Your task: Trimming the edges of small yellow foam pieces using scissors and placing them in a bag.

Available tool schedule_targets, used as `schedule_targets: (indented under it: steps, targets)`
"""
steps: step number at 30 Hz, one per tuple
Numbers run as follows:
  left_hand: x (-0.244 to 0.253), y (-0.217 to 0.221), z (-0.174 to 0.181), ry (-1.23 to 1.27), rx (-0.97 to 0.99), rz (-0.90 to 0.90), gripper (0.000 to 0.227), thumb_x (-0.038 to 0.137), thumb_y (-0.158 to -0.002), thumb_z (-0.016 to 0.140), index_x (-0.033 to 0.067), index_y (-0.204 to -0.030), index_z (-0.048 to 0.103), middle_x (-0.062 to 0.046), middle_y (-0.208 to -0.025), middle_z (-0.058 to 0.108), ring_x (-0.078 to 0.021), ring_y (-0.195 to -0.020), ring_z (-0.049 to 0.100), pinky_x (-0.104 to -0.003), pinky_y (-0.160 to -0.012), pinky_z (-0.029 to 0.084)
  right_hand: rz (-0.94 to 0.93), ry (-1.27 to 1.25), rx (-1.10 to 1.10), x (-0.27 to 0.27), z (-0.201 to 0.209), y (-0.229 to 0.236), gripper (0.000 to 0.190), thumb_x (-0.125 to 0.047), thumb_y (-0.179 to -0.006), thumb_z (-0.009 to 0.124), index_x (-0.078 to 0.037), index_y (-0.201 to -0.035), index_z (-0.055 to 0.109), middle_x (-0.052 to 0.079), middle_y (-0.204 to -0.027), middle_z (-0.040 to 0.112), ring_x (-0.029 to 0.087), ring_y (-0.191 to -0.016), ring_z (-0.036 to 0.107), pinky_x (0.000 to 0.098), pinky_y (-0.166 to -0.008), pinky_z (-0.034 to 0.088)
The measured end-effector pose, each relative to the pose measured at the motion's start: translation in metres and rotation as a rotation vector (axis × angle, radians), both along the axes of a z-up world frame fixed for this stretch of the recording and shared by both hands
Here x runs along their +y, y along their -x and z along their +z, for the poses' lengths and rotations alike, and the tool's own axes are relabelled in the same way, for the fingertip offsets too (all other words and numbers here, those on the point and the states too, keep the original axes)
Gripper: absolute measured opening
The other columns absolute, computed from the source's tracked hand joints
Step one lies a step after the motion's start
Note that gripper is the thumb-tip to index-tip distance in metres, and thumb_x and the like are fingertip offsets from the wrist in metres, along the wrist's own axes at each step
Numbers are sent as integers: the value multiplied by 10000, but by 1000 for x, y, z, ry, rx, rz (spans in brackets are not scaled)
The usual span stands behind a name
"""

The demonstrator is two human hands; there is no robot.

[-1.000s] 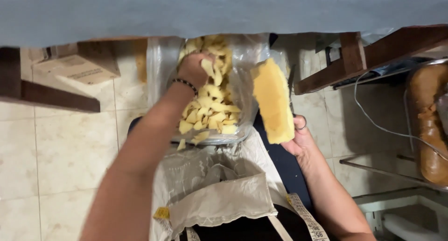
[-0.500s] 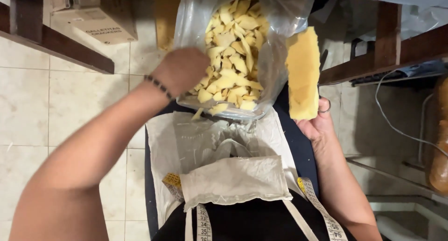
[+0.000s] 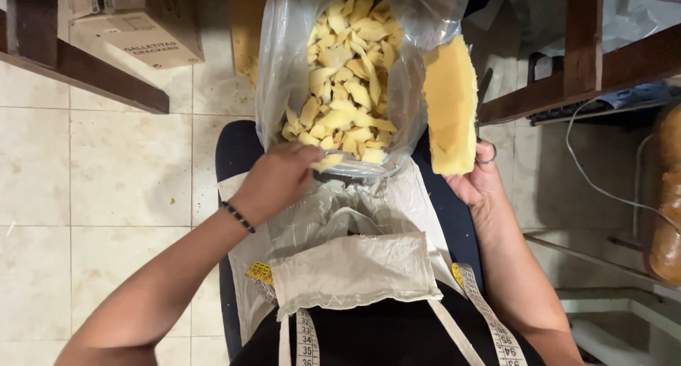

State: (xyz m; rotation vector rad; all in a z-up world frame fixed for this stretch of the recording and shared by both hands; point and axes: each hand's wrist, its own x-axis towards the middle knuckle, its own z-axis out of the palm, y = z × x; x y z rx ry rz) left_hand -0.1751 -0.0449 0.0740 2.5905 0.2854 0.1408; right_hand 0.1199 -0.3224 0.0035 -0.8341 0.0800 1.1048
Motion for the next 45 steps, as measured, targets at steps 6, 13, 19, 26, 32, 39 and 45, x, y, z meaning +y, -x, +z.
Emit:
schedule_targets:
  steps: [6,13,19,26,32,39,45]
  targets:
    - [-31,-31,-77,-351,-63,-44,78,163,-887,622,166,-948,670,-48,-1045,591,-311,-857,694,-402,-706,586,23,-1,-27,5,17,12,438,-374,-816,670,-82,-1139,710,135,-1128,747,331,-1083,715,555,-957,578]
    - [-12,-46,-79,-321,-96,-80,140,57,-863,589,193,-844,617,14,-850,625,-240,-742,709,-311,-664,571,2,-38,-25,-2,0,4,426,-364,-836,638,-76,-1142,704,145,-1112,744,372,-1068,714,604,-948,571]
    - [1,-92,-28,-344,-201,-48,220,36,-951,644,130,-1145,686,-98,-1108,676,-275,-996,719,-392,-829,596,20,-33,-68,8,24,16,421,-389,-842,639,-93,-1134,705,162,-1096,747,358,-1046,726,595,-929,579]
    - [31,-126,-55,-400,-79,-103,581,69,-897,724,123,-1415,467,-139,-1571,256,-392,-1399,358,-624,-1163,199,52,-72,-77,1,11,11,421,-398,-848,610,-92,-1126,691,138,-1078,740,363,-1040,724,616,-915,574]
    - [46,-146,-77,-578,-269,32,377,57,-871,780,158,-1151,548,-118,-1464,373,-361,-1344,363,-521,-1151,277,86,-162,48,2,22,11,491,-306,-865,689,-31,-1268,627,160,-1186,709,339,-1105,693,506,-910,581]
    - [54,-146,-111,-357,-109,-73,439,156,-951,687,187,-1317,448,-87,-1543,345,-370,-1359,356,-575,-1175,236,60,-84,-60,0,5,8,472,-385,-872,598,-48,-1197,658,168,-1136,719,386,-1084,702,619,-899,570]
    - [51,-132,-8,-243,11,-34,532,229,-815,824,175,-1307,631,-79,-1542,350,-410,-1331,486,-576,-1158,302,42,-39,-26,-1,2,6,484,-386,-827,622,-68,-1188,673,176,-1116,725,389,-1066,708,607,-933,567]
